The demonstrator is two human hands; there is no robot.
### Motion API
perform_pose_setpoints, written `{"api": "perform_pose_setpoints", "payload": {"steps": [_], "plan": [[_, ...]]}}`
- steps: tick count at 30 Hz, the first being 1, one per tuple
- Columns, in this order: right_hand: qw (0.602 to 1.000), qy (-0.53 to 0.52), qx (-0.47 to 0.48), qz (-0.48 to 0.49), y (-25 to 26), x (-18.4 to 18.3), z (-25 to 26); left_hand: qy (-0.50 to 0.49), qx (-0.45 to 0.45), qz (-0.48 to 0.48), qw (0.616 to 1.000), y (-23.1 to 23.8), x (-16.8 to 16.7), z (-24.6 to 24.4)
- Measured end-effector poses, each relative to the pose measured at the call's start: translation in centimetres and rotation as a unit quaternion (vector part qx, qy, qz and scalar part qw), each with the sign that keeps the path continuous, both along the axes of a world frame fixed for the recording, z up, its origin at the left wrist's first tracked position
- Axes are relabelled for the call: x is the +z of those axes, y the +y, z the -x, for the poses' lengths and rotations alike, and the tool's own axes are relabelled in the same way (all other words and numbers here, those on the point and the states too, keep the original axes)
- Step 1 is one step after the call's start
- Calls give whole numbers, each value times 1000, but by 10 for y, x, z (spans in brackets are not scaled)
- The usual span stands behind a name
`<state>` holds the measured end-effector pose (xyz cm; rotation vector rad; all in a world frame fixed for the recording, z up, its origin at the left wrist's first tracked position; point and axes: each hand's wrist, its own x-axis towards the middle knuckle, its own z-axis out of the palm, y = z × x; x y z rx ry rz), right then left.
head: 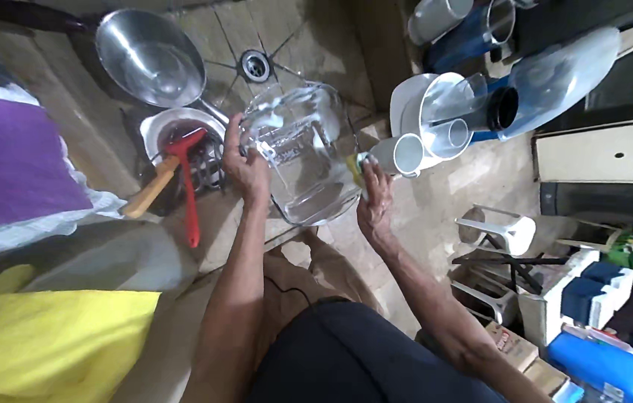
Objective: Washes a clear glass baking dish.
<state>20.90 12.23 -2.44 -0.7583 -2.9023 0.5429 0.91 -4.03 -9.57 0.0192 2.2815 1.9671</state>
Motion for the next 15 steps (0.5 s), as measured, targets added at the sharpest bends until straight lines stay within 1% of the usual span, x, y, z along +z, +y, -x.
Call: {"api": "perform_pose_setpoints", "payload": {"steps": [2, 6, 10, 13, 15], "plan": [[1000, 9, -7, 9, -2, -9, 2, -2, -1, 7, 1000, -1, -2, 1], [997, 71, -17, 19, 2, -1, 17, 9, 0, -2, 1000, -1, -4, 1], [999, 29, -26, 21, 3, -11, 34, 17, -7, 11, 1000, -1, -4, 2], [999, 24, -40, 3, 15, -26, 81, 12, -9, 5, 1000, -2, -3, 3], [999, 30, -25, -6, 22, -27, 123, 10, -9, 11, 1000, -1, -2, 4]]}}
